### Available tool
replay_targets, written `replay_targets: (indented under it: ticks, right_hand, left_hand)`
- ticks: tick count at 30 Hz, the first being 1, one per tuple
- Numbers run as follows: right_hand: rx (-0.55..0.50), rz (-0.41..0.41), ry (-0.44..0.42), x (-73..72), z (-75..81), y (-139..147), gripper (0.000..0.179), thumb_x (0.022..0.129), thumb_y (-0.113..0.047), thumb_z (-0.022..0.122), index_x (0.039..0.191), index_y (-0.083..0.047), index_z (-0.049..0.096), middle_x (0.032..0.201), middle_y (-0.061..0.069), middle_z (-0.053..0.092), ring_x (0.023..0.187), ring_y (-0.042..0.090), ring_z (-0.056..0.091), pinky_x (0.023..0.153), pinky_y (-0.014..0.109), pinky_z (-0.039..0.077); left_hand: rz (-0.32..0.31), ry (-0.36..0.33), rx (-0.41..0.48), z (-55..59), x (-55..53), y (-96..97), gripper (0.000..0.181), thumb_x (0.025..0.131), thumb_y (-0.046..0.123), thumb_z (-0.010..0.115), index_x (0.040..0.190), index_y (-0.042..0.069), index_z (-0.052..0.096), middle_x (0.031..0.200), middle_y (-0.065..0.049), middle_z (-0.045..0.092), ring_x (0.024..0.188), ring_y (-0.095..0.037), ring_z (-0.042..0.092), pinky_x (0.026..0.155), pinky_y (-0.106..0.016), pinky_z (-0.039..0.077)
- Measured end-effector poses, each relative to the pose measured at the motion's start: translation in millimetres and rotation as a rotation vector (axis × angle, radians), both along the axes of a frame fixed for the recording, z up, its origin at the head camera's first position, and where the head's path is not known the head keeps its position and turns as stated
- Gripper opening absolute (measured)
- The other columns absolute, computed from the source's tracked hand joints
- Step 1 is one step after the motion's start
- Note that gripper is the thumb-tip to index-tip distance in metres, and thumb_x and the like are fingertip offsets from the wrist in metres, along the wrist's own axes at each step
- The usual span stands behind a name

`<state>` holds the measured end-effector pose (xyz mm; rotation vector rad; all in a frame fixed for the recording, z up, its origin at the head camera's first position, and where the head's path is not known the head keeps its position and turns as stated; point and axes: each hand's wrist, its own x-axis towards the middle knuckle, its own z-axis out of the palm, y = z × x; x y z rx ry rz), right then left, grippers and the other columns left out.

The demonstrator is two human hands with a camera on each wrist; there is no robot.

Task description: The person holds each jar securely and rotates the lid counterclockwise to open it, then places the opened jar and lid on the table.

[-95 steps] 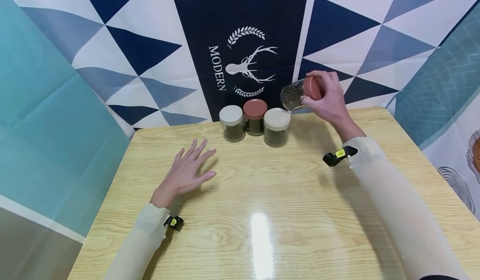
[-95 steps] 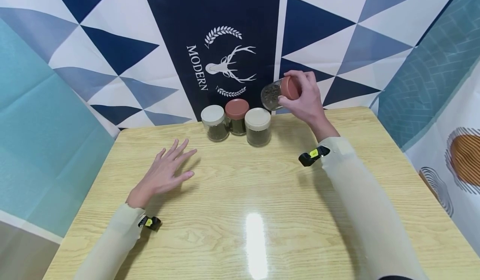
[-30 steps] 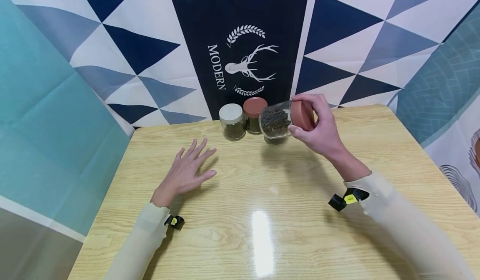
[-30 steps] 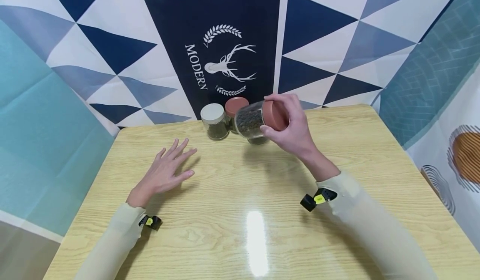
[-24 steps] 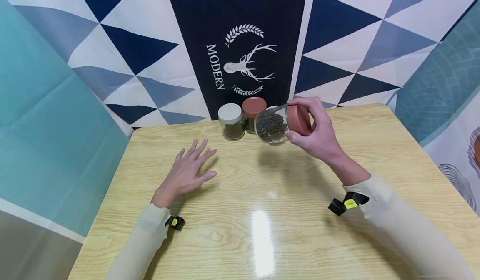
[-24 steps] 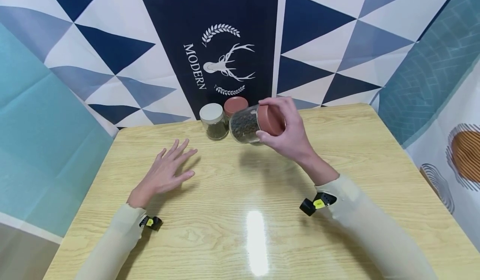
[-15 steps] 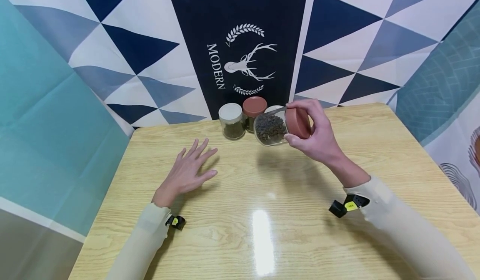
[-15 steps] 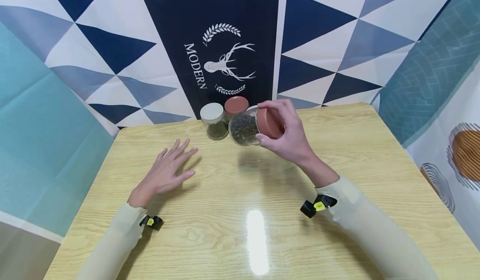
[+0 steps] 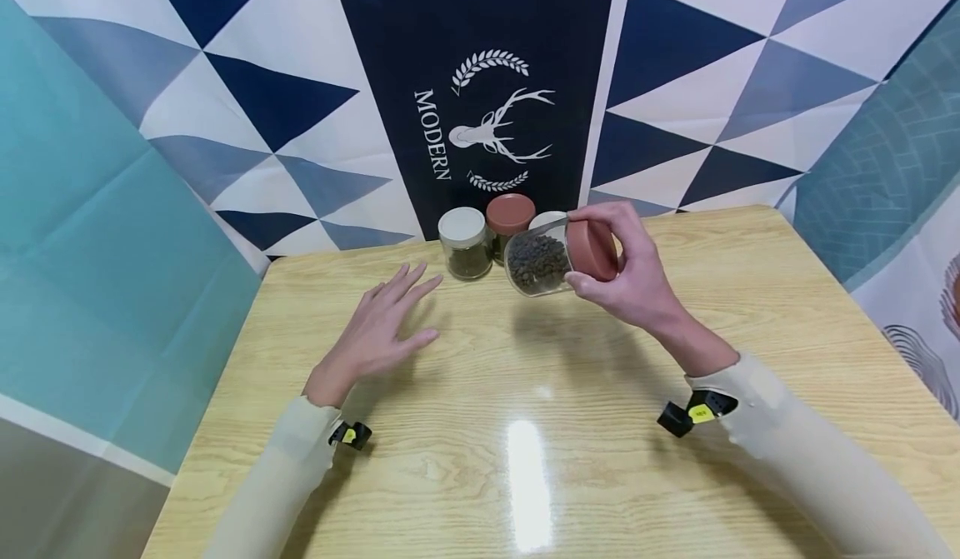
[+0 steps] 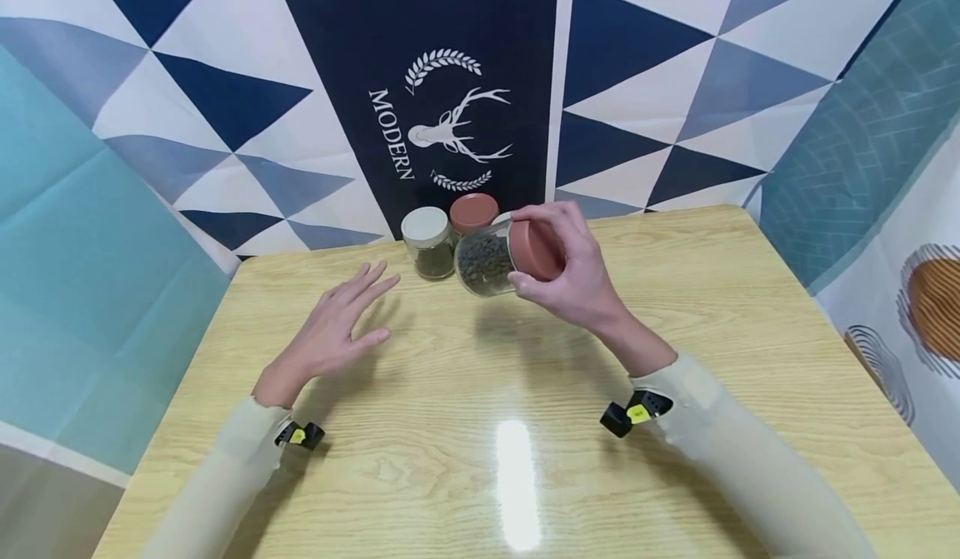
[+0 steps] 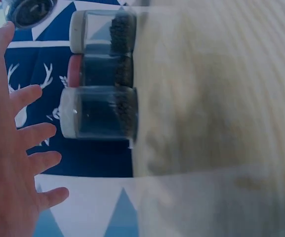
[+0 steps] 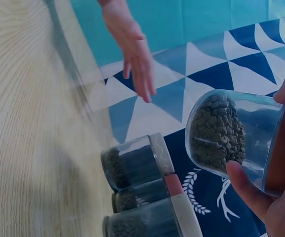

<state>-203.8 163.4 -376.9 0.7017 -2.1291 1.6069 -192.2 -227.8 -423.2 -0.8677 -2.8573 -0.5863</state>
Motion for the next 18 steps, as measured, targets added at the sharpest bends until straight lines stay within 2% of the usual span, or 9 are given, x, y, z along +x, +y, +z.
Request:
replay_targets:
  ticks: [3,6,8,11,14,16,18]
  right_hand:
    - [0.004,0.003,-0.002,-0.1,-0.2,0.1,0.070,0.078,0.003,0.084,0.145,-0.002,0.067,0.134,-0.016,0.054,0.119,0.018,0.053,0.082,0.018,0.057]
    - [0.010,0.001,-0.005,0.5,-1.7,-1.1,0.070,0.078,0.003,0.084,0.145,-0.003,0.067,0.134,-0.016,0.054,0.118,0.017,0.053,0.081,0.018,0.057]
    - [0.016,-0.005,-0.006,0.7,-2.4,-1.3,0.069,0.078,0.002,0.084,0.145,-0.003,0.067,0.133,-0.017,0.054,0.118,0.017,0.053,0.081,0.018,0.057]
    - [0.022,-0.014,-0.006,0.9,-2.2,-1.2,0.069,0.079,0.001,0.084,0.145,-0.004,0.067,0.133,-0.017,0.053,0.118,0.016,0.054,0.081,0.017,0.057]
    - [0.022,-0.014,-0.010,1.3,-1.6,-1.1,0.069,0.079,0.001,0.084,0.146,-0.004,0.067,0.133,-0.017,0.054,0.118,0.017,0.054,0.081,0.017,0.057]
    - [0.019,-0.011,-0.014,1.9,-1.4,-1.3,0.069,0.080,0.001,0.083,0.146,-0.005,0.067,0.133,-0.016,0.054,0.118,0.017,0.054,0.081,0.017,0.057]
    - [0.016,-0.008,-0.017,2.1,-1.7,-1.6,0.069,0.080,0.001,0.083,0.146,-0.005,0.067,0.133,-0.016,0.054,0.118,0.017,0.053,0.081,0.017,0.057]
  left_hand:
    - [-0.031,0.037,0.036,7.7,-2.3,3.3,0.084,0.108,0.075,0.050,0.175,0.025,0.043,0.186,-0.015,0.035,0.174,-0.046,0.030,0.128,-0.083,0.036]
    - [-0.055,0.073,0.067,15.2,-4.1,5.6,0.096,0.105,0.089,0.037,0.175,0.023,0.043,0.184,-0.018,0.038,0.171,-0.049,0.036,0.123,-0.083,0.041]
    - [-0.071,0.096,0.078,21.4,-5.5,7.5,0.099,0.104,0.090,0.035,0.174,0.021,0.043,0.183,-0.018,0.040,0.169,-0.050,0.039,0.121,-0.084,0.044]
    - [-0.094,0.135,0.077,30.7,-7.8,10.6,0.088,0.106,0.075,0.053,0.173,0.018,0.046,0.182,-0.018,0.041,0.169,-0.048,0.040,0.122,-0.081,0.045]
    - [-0.108,0.178,0.075,38.1,-9.8,12.5,0.081,0.101,0.052,0.071,0.170,0.017,0.049,0.182,-0.016,0.042,0.168,-0.046,0.042,0.125,-0.077,0.046]
    - [-0.111,0.189,0.083,41.3,-10.4,13.5,0.082,0.097,0.044,0.076,0.170,0.017,0.050,0.182,-0.016,0.043,0.168,-0.044,0.042,0.126,-0.075,0.046]
    - [-0.116,0.195,0.097,42.7,-11.1,14.1,0.082,0.097,0.043,0.076,0.170,0.016,0.050,0.181,-0.016,0.043,0.168,-0.043,0.043,0.127,-0.074,0.046]
